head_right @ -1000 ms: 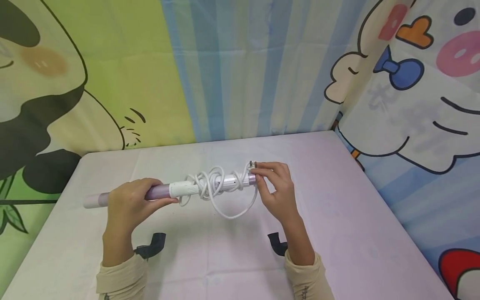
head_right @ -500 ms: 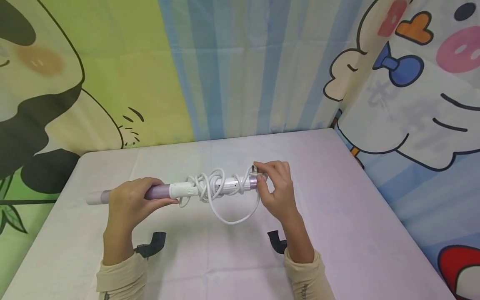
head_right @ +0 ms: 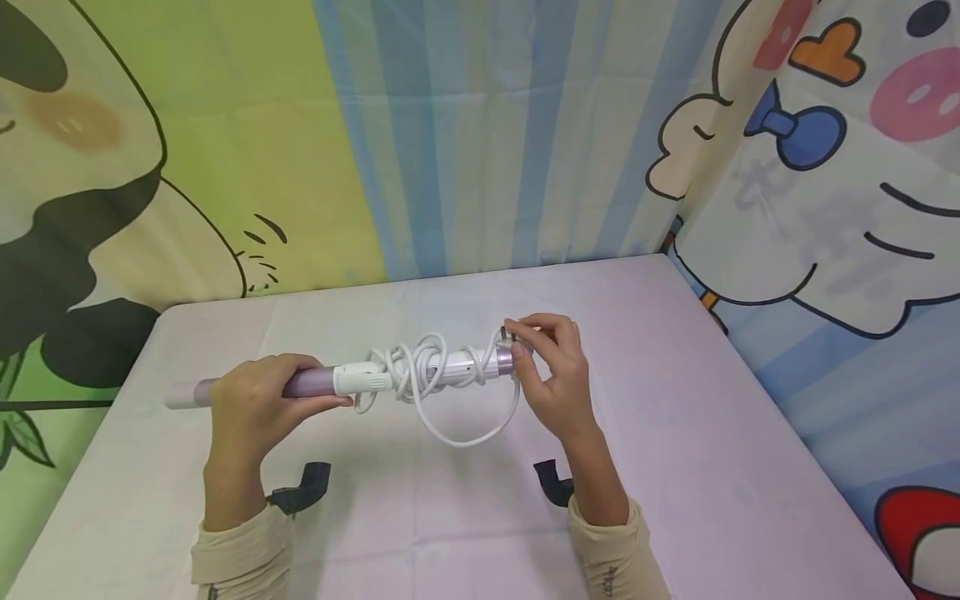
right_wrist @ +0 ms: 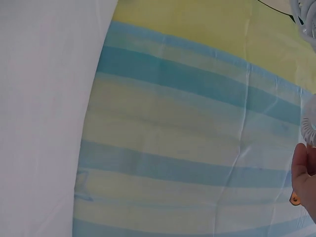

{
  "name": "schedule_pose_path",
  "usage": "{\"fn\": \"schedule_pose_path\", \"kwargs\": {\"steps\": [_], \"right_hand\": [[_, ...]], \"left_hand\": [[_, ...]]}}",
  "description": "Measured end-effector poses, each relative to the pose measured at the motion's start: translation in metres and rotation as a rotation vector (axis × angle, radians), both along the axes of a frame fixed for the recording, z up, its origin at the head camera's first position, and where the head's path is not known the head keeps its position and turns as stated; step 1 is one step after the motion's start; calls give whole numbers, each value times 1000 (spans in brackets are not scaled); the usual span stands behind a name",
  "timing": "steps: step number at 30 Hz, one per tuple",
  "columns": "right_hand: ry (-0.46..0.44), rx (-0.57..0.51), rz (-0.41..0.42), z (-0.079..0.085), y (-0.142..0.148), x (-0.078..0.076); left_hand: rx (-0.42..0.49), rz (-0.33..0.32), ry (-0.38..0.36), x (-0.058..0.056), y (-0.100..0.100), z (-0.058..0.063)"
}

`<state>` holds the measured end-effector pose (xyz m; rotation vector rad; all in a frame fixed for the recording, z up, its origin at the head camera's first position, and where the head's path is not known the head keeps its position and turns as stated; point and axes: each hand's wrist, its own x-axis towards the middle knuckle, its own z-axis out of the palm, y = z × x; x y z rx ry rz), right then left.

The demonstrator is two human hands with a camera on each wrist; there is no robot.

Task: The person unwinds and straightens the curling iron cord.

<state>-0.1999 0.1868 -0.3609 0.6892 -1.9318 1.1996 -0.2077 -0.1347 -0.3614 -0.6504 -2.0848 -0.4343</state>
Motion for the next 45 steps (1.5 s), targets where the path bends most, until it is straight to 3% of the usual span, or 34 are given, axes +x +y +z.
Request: {"fn": "schedule_pose_path", "kwargs": {"steps": [7, 9, 13, 16, 23, 27, 31, 35, 40, 45], "right_hand": [[-237, -173, 94, 1, 8, 4], [-324, -213, 203, 1, 11, 4], [-475, -258, 531, -2, 13, 2], [-489, -249, 631, -4, 9, 0], [-456, -258, 686, -7, 4, -2], [-415, -171, 706, -8, -1, -3], [-447, -42, 729, -10, -18, -2], [-502, -53, 739, -11, -28, -2], [-500, -135, 650, -11, -19, -2], [-708, -160, 420, -9, -10, -4]], "left_hand": [[20, -30, -25, -2, 0, -4], [33, -39, -36, -2, -1, -5], [46, -41, -47, -1, -3, -5], [59, -40, -53, 0, -5, -5], [77, -32, -57, 1, -6, -3], [90, -37, -62, 0, -5, -4], [172, -44, -111, 0, -4, -6], [225, -26, -102, 2, -7, -5], [172, 10, -75, 2, -10, -2], [142, 14, -94, -1, -9, -2]]}}
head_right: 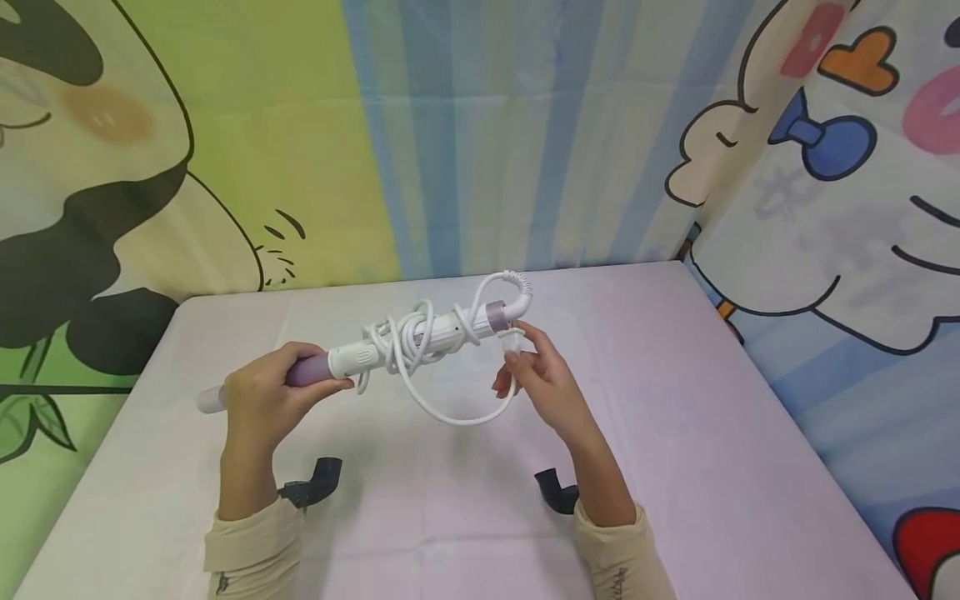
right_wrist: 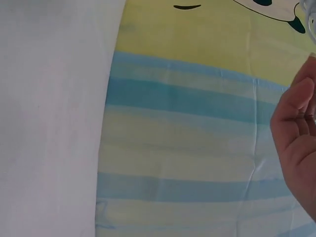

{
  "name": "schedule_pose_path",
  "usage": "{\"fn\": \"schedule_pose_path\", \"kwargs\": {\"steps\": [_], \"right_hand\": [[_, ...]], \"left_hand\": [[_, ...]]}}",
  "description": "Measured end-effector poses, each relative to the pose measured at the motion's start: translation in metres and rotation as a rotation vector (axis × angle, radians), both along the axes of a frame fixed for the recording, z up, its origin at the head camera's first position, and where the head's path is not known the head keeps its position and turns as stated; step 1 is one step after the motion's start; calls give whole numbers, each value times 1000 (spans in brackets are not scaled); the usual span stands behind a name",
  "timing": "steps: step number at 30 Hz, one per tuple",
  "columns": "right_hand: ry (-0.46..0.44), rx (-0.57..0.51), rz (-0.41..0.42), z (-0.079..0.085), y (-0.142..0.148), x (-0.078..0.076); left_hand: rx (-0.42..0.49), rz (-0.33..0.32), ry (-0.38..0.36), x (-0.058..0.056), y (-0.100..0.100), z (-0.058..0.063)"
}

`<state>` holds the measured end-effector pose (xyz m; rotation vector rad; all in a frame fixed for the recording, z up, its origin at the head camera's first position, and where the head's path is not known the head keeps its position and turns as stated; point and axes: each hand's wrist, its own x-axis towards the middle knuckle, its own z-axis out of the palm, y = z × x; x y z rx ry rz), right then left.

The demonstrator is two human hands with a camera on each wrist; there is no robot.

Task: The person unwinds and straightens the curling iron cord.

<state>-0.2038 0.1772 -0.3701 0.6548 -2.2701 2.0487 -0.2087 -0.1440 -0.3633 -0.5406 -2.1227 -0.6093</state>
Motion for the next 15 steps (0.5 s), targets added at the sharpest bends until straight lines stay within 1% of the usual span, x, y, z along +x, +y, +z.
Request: {"fn": "schedule_pose_path", "kwargs": {"steps": [2, 4, 6, 8, 11, 13, 15], "right_hand": [[-101, 27, -45, 0, 1, -2], [-179, 31, -63, -2, 1, -5], [-241, 29, -79, -6, 2, -9], [-288, 51, -91, -9, 4, -12], [-322, 119, -68, -14, 8, -15], [-315, 163, -29, -15, 9, -16], [-287, 208, 10, -14, 10, -16]], "left_hand": [[5, -2, -2, -1, 1, 0], [6, 10, -4, -1, 1, -1], [-5, 34, -10, -2, 0, -2], [-20, 65, -19, -2, -1, -3], [-32, 103, -25, -3, -3, -4], [-42, 120, -30, -3, -4, -5], [-58, 129, -35, -4, -4, -6]]}}
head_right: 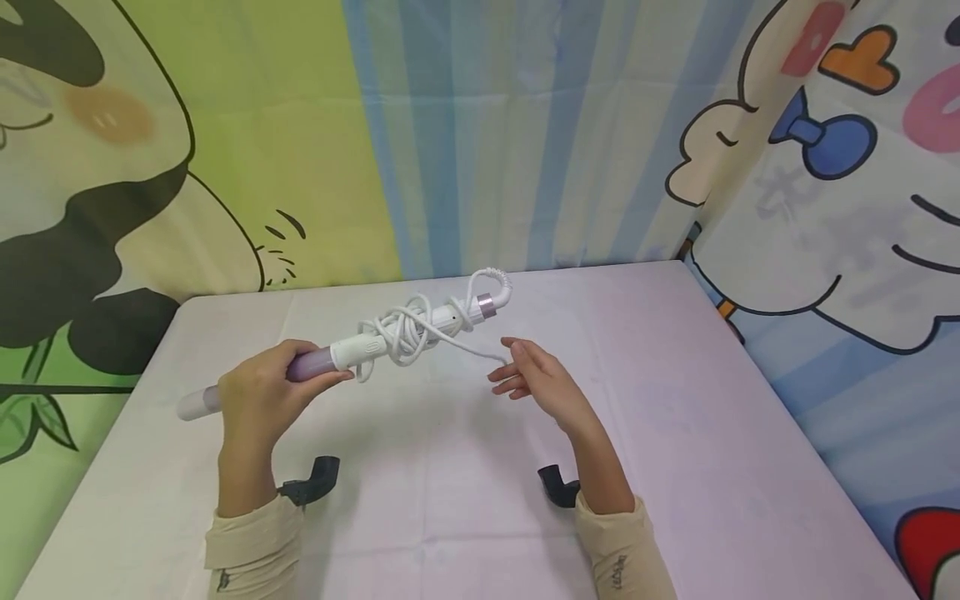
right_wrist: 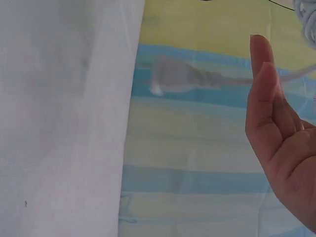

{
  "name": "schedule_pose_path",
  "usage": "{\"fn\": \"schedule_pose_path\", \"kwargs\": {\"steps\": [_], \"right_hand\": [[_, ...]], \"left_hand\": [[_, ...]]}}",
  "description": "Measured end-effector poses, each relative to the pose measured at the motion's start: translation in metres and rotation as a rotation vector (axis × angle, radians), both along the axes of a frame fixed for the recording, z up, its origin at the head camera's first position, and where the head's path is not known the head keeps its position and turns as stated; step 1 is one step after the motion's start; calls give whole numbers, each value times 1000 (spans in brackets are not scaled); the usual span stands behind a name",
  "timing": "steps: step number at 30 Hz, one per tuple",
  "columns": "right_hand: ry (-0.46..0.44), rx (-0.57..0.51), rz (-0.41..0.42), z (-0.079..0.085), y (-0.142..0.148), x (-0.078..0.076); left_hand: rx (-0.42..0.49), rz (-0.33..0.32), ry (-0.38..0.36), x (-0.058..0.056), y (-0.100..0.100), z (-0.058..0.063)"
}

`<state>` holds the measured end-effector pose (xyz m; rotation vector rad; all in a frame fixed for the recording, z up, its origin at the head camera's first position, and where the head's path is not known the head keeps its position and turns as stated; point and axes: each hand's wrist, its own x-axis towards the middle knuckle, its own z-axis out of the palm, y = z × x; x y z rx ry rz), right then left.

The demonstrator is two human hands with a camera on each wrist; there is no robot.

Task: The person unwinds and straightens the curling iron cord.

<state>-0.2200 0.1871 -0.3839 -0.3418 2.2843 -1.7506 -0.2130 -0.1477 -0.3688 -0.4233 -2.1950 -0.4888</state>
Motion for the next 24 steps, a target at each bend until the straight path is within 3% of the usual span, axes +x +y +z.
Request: {"fn": "schedule_pose_path", "kwargs": {"steps": [4, 9, 12, 18, 24], "right_hand": [[80, 104, 29, 7, -3, 7], [235, 247, -36, 15, -9, 21], [320, 319, -33, 18, -12, 24], [348, 442, 69, 20, -13, 26], [442, 474, 27, 25, -10, 30]], "left_hand": [[-41, 9, -32, -1, 3, -1], [-51, 4, -51, -2, 7, -2], [-54, 4, -53, 0, 7, -1], [-65, 5, -63, 1, 8, 1], [-82, -1, -87, 1, 7, 2]]}}
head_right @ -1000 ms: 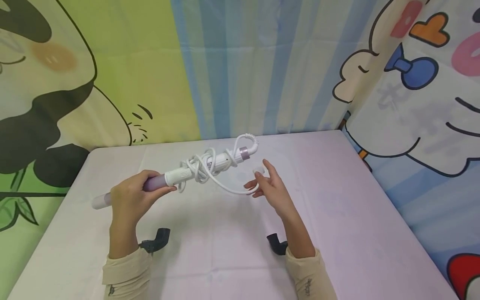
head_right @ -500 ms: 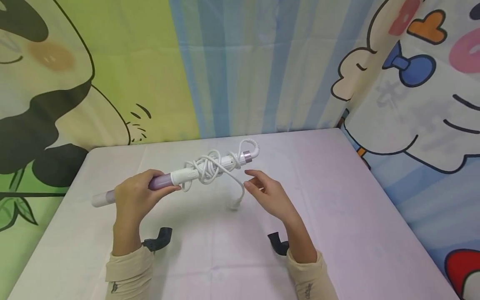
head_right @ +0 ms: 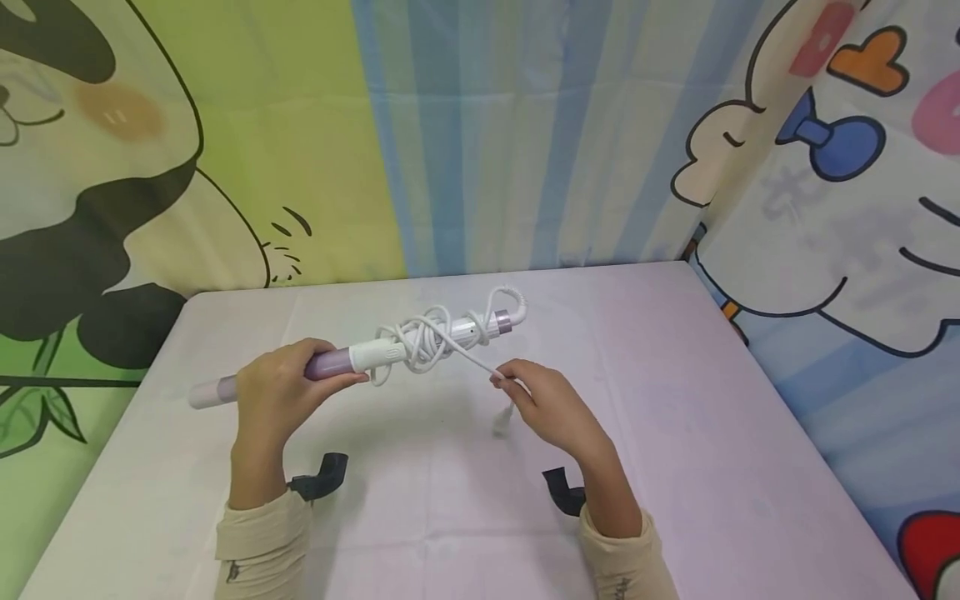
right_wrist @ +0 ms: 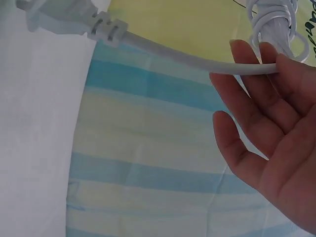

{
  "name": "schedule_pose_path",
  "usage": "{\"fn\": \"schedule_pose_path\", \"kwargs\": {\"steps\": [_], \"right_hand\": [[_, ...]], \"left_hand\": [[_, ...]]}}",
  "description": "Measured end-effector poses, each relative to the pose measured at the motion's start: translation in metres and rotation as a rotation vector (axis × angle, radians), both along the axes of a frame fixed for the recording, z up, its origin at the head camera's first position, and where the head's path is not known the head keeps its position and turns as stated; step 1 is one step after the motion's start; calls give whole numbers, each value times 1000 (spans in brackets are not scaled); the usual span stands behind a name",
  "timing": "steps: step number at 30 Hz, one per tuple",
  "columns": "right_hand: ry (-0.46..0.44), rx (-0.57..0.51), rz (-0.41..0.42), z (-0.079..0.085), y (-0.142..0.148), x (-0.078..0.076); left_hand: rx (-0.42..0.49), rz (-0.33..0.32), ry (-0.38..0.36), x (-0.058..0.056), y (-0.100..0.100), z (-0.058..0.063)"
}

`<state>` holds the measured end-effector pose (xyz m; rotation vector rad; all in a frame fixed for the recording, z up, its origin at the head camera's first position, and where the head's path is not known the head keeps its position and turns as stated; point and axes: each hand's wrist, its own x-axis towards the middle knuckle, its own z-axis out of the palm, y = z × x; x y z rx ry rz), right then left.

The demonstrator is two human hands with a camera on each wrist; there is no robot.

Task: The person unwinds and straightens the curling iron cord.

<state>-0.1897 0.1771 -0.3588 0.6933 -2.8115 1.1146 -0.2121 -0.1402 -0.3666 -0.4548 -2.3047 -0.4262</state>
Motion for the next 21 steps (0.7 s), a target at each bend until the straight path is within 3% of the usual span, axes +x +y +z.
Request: {"fn": "schedule_pose_path", "kwargs": {"steps": [3, 8, 12, 16, 21], "right_hand": [[135, -22, -38, 3, 4, 3], [457, -28, -127, 8, 8, 7], [638, -9, -198, 11, 12, 7], [721, -9, -260, 11, 15, 4], [742, -20, -334, 7, 21, -1]], "left_hand": [[-6, -3, -7, 0, -2, 0], [-27, -27, 13, 1, -4, 0], [-49, -56, 31, 0, -1, 0], [-65, -86, 30, 0, 1, -1], [-68, -125, 29, 1, 1, -1]]}}
